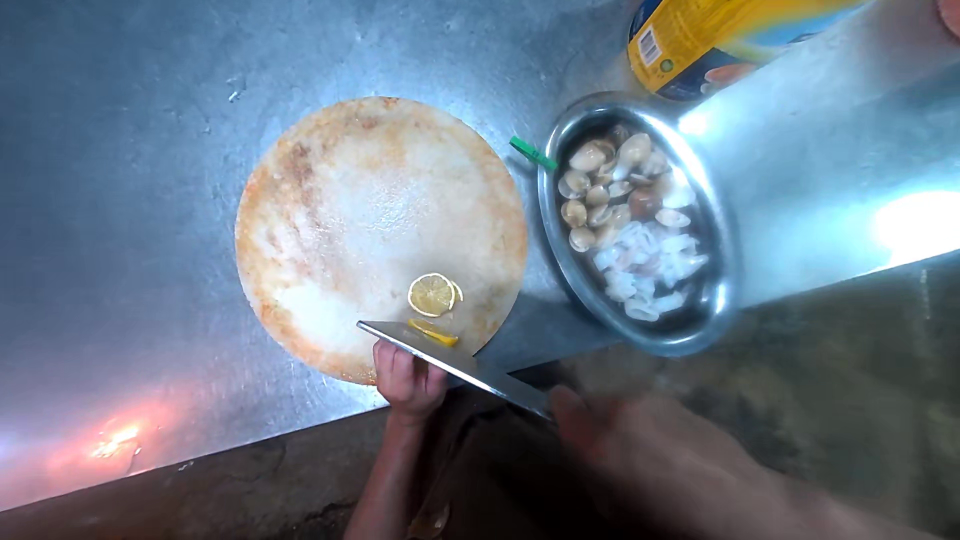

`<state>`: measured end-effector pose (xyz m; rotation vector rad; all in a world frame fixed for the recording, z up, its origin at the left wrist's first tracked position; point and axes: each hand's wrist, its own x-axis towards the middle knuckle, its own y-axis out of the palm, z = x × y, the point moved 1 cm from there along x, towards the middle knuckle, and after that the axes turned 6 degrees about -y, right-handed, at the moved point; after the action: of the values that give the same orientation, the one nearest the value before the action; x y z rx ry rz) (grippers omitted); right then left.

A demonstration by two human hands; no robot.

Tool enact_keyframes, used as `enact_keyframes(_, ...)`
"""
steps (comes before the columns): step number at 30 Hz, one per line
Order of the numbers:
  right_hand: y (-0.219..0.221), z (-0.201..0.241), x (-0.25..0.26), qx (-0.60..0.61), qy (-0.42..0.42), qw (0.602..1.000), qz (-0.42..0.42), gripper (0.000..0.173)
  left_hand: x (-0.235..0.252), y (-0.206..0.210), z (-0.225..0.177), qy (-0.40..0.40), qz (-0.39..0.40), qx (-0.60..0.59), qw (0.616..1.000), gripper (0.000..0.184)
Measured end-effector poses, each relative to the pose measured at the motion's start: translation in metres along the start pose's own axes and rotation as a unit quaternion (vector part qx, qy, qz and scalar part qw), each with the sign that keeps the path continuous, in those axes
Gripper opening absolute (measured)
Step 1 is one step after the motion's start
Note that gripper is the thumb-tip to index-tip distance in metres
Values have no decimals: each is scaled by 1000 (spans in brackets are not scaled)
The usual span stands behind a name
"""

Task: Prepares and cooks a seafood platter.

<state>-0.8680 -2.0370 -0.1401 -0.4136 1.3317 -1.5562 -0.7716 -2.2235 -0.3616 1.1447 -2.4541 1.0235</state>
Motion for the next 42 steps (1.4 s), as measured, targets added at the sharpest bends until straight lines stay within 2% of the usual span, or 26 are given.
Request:
enact_keyframes(4,11,6,27,69,22,996,53,16,-2,-1,1,-8,2,11,1000,46)
enact_keyframes(9,39,8,55,46,-20,998,-28,13,0,-3,1,-13,6,10,1000,49)
enact_keyframes(14,28,4,25,70,45,995,60,13,-1,-5,2,-11,24,10,1000,49)
enact_keyframes(16,32,3,18,40,38,998,33,11,-1,-5,3,-5,33,13,999,47)
enact_keyframes(19,46,8,45,33,20,999,-8,14,-1,-5,4,-3,34,8,999,48)
enact_keyframes(21,47,8,62,65,20,997,29,16,0,-4,4,-3,28,5,1000,48)
enact_keyframes(23,42,3,58,100,41,991,79,17,1,-4,3,-8,35,-3,999,44)
enact_keyframes(26,42,0,36,81,69,992,73,15,1,-3,4,-14,37,-17,999,40)
enact_keyframes(32,54,10,61,69,64,993,66,16,1,-3,4,-4,32,-12,999,38)
enact_keyframes(34,49,7,48,80,92,986,113,13,1,-3,4,-5,29,-24,999,37)
enact_keyframes(38,69,15,55,6,60,998,9,9,1,-3,5,0,20,-17,1000,38)
enact_keyframes(39,70,19,64,24,61,997,27,12,1,-3,5,-2,14,-14,1000,38)
enact_keyframes(41,61,17,82,100,77,984,124,23,4,0,6,-5,12,-12,1000,39)
enact_keyframes(42,62,8,85,126,68,982,120,24,4,1,5,-11,18,-9,1000,38)
